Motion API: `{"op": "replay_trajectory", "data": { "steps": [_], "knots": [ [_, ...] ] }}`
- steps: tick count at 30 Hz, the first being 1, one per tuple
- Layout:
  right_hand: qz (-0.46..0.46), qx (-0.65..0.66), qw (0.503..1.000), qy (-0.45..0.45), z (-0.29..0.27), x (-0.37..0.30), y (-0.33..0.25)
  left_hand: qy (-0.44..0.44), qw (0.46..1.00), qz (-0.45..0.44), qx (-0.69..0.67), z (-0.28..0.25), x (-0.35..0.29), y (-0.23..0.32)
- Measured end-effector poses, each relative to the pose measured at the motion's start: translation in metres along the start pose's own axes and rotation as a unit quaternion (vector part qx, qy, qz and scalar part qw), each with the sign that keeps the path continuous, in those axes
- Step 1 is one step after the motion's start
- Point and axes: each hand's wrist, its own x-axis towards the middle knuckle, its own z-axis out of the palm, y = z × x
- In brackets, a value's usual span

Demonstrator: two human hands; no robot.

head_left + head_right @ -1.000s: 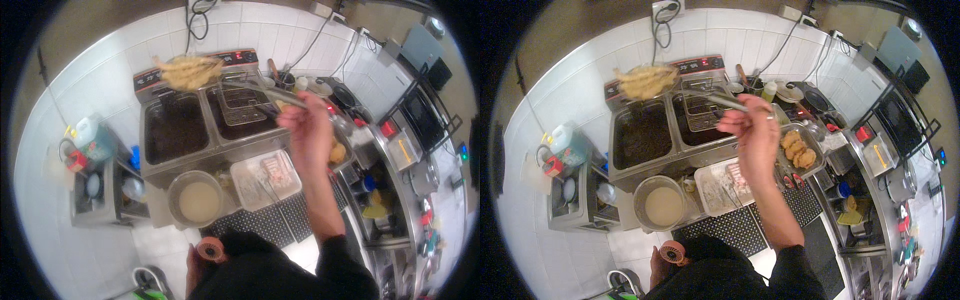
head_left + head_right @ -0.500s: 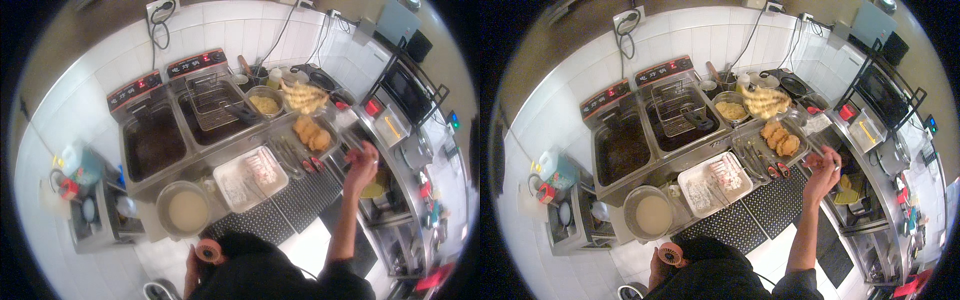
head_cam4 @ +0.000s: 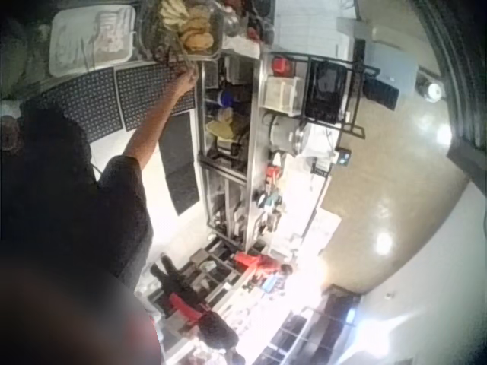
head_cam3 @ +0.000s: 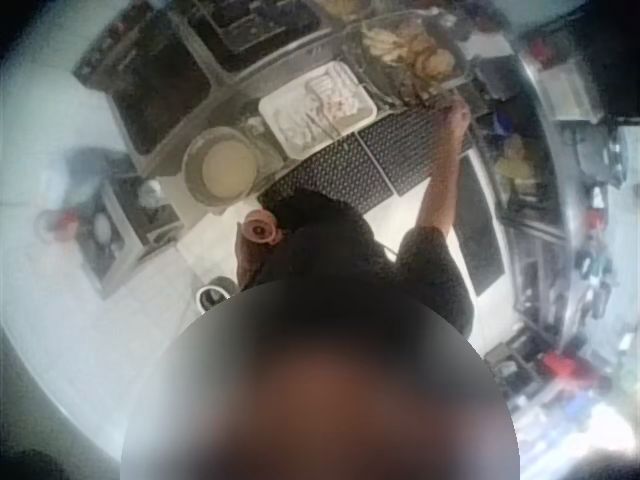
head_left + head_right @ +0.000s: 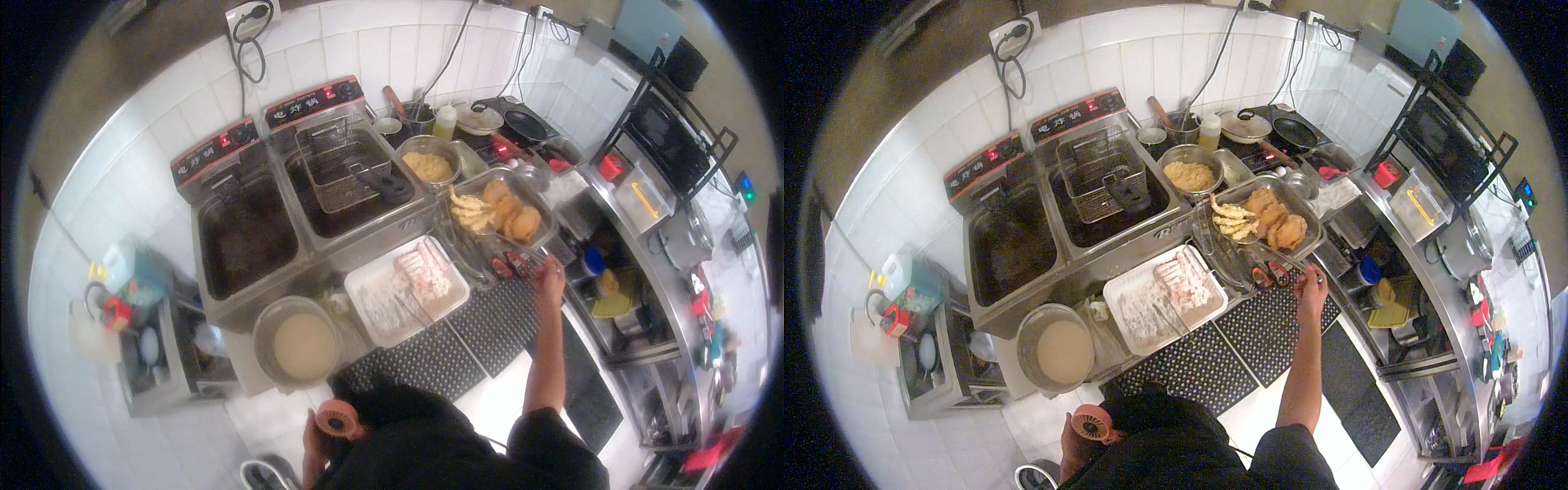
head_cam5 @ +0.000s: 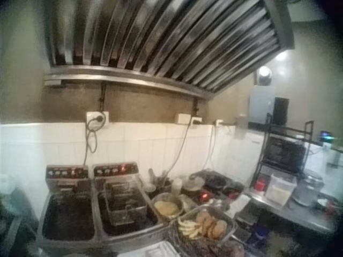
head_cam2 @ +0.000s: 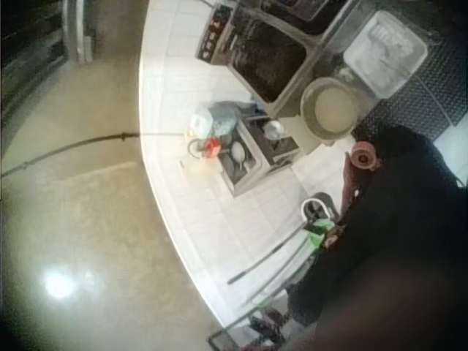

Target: The person assembles a food dish by placing rice, fried items, and vegetables into a bowl. They add sauce and other toppings before handing the completed dish to a coworker.

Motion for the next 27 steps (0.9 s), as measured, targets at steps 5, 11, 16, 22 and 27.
{"op": "replay_trajectory", "data": {
  "steps": [5,11,16,22,27],
  "knots": [
    [0.069,-0.071,0.995,-0.011,-0.026,0.013,0.004,0.015,0.998,-0.043,0.032,0.009,0.001,0.002],
    [0.155,-0.086,0.984,-0.011,-0.062,-0.014,0.013,0.003,0.998,-0.022,0.052,0.020,0.008,0.007],
    [0.206,0.003,0.979,0.008,-0.099,-0.055,0.069,-0.001,0.995,-0.045,0.090,0.036,0.009,0.012],
    [0.376,-0.129,0.917,0.021,-0.145,-0.150,0.169,-0.009,0.993,-0.062,0.099,0.039,0.018,0.011],
    [0.537,-0.269,0.783,-0.164,-0.176,-0.243,0.234,0.000,0.994,-0.048,0.100,0.020,0.036,0.002]
  ]
}}
